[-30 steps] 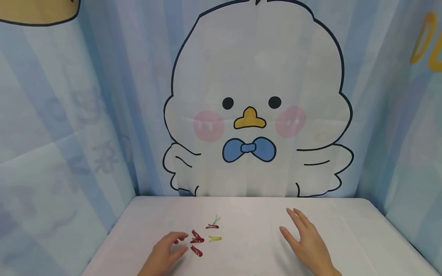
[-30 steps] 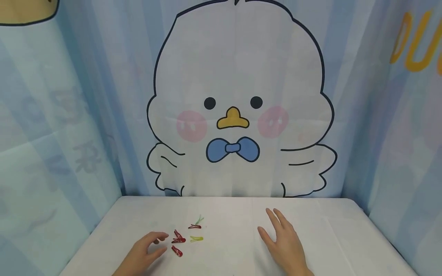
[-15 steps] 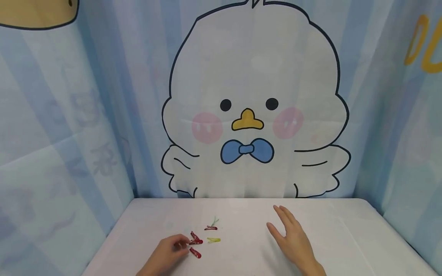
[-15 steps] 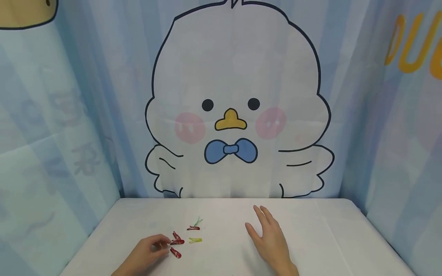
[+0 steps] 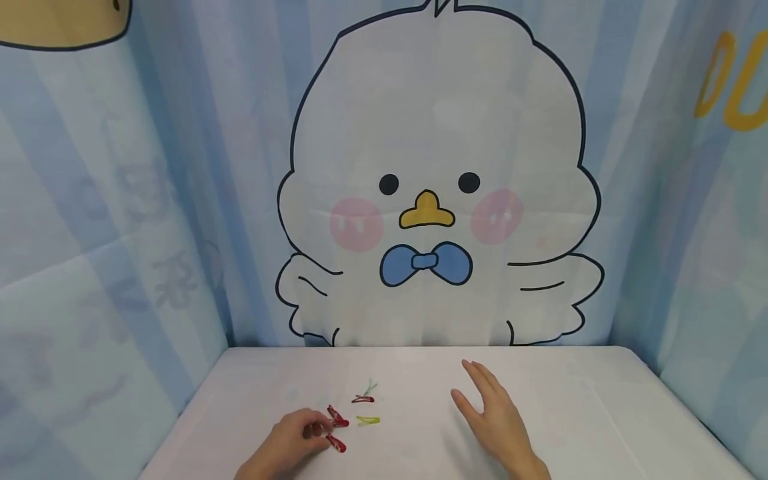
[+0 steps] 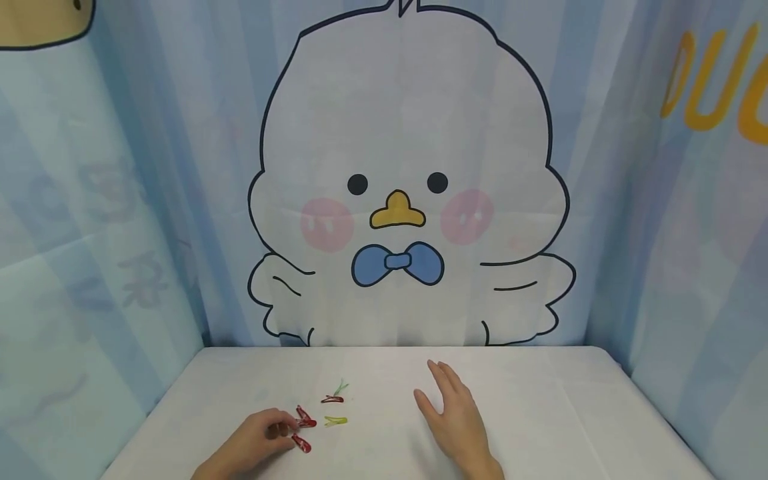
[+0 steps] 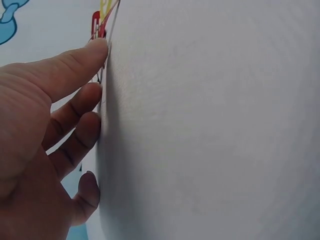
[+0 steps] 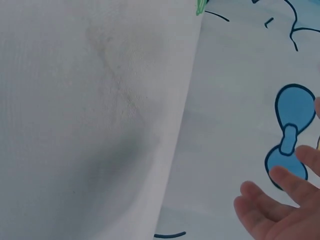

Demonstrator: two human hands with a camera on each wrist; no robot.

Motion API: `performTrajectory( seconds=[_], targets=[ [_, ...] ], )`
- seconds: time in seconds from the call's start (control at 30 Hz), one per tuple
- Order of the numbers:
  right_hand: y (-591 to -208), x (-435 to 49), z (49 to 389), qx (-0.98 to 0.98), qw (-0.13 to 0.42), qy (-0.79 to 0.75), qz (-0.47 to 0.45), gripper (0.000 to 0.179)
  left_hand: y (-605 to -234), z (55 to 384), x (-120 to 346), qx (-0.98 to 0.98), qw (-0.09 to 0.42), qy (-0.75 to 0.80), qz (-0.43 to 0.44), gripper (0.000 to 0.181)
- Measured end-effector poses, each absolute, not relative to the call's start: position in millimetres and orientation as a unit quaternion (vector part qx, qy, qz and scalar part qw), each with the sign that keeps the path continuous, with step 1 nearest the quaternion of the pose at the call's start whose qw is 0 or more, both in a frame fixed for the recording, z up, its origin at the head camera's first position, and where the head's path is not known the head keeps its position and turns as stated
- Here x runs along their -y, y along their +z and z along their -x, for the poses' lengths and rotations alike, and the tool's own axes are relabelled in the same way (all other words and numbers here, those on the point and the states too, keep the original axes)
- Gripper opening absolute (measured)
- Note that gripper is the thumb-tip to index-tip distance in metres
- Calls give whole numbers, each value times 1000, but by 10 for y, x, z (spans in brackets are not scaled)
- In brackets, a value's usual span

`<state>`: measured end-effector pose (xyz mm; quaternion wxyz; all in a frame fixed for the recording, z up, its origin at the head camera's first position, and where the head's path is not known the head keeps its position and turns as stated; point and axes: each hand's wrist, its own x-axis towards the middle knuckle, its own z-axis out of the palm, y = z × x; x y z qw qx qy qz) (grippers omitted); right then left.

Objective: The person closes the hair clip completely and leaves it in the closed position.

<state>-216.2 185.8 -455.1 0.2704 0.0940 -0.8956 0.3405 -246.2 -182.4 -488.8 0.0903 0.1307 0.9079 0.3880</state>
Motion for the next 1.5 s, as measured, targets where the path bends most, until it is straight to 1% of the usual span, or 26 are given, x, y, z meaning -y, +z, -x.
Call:
performTrajectory(
  seconds=[0.2, 0.4, 0.7, 1.03, 1.33, 1.5],
  targets=[
    [-4552, -1789, 2150, 894, 257, 356, -91, 55, -4865, 2468, 1815, -913, 95, 370, -141, 10],
    [-4558, -1746, 2158, 884, 236, 393, -87, 54, -4885, 2478, 1801, -918, 99, 363, -125, 11],
    [-4572, -1691, 2153, 868, 242, 424, -93, 49, -4890, 2460, 1815, -917, 99, 362, -135, 12],
    [-4612, -1669, 2148, 860, 205, 460, -84, 49, -4883, 2423, 1774, -897, 127, 398, -147, 10],
    [-4631, -1636, 2147, 841, 191, 500, -82, 40, -4686, 2370, 1615, -857, 94, 472, -186, 3],
    [-4648, -1610, 2128, 837, 183, 508, -85, 37, -4607, 2313, 1463, -823, 91, 525, -196, 6]
  ],
)
